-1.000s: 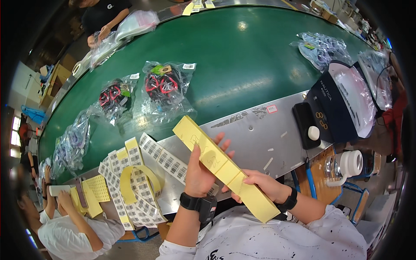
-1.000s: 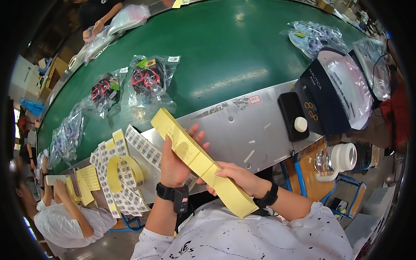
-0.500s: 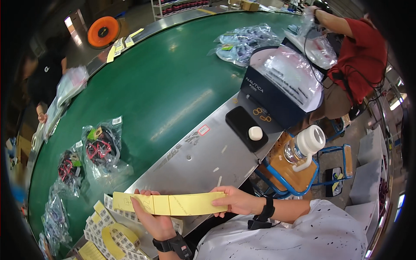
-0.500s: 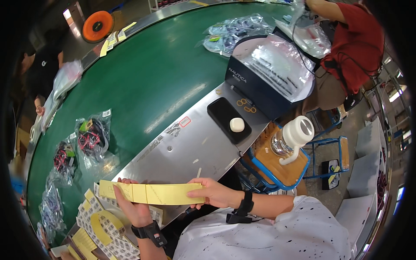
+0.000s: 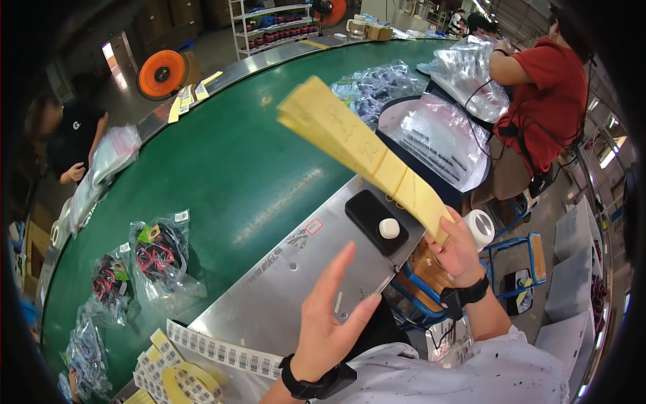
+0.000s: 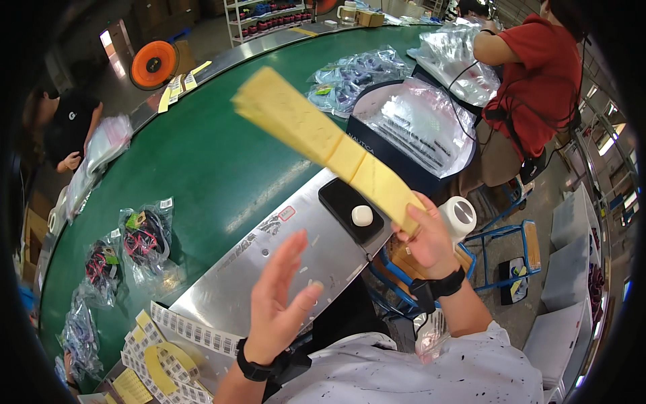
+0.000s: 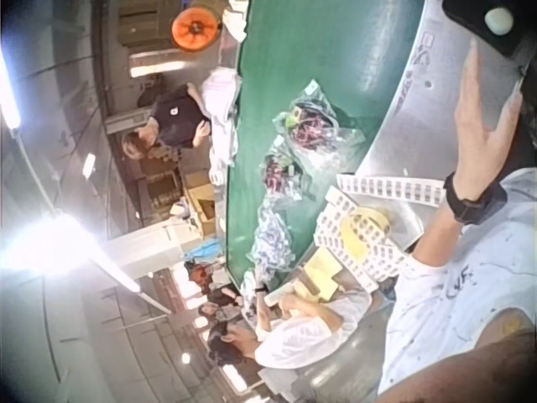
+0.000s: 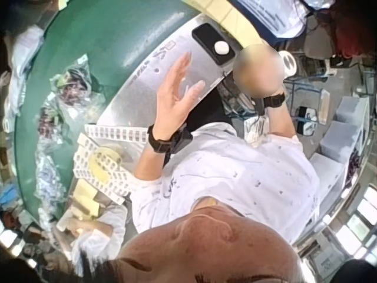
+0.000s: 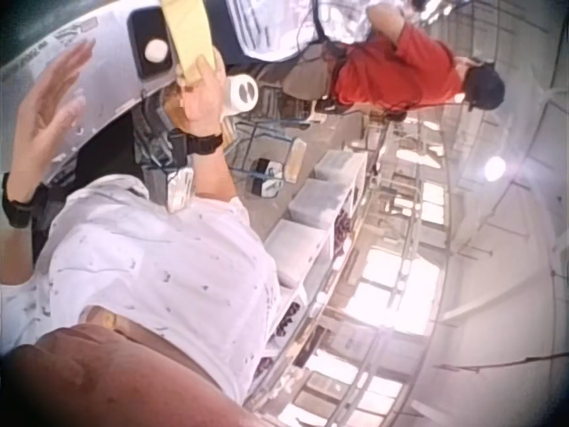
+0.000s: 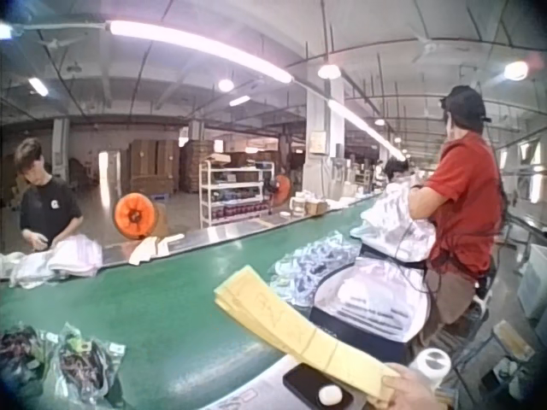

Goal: The person peels barcode stickers from a sheet and applies them to plastic-wrapped footwear packages on a green conveyor belt. The person handles the packages one at a time, placing the labels on the clear plastic bags containing the shoes.

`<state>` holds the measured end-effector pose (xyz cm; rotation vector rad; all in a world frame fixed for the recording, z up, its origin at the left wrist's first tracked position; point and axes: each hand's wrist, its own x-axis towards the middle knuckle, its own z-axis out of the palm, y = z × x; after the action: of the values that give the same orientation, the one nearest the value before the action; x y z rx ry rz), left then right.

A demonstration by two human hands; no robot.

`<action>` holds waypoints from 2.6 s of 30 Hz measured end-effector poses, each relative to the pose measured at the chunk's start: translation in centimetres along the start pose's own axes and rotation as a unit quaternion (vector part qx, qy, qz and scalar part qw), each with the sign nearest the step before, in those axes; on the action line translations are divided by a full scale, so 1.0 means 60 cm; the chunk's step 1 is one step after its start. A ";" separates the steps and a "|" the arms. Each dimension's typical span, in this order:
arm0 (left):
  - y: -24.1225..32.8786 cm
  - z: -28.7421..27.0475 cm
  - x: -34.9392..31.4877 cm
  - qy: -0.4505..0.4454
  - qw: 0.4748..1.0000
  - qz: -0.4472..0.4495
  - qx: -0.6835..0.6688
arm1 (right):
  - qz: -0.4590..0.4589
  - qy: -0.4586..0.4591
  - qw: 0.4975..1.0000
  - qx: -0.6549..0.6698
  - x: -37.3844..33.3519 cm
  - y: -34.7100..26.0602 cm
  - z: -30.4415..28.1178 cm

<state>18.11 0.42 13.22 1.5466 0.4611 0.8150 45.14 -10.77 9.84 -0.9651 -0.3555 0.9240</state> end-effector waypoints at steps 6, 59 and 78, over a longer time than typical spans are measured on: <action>-0.039 -0.002 -0.057 -0.015 0.994 -0.093 -0.054 | -0.008 0.148 0.984 -0.097 0.010 0.033 -0.057; -0.055 0.024 -0.156 -0.008 0.967 -0.228 -0.115 | -0.179 0.302 0.705 -0.616 -0.154 -0.007 -0.276; -0.058 0.025 -0.140 0.006 0.955 -0.273 -0.116 | -0.126 0.072 0.800 -0.582 -0.041 0.142 -0.154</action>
<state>14.14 -6.04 7.95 1.1159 0.7334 0.4280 45.21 -15.73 -1.94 -2.0392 -0.9516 0.2924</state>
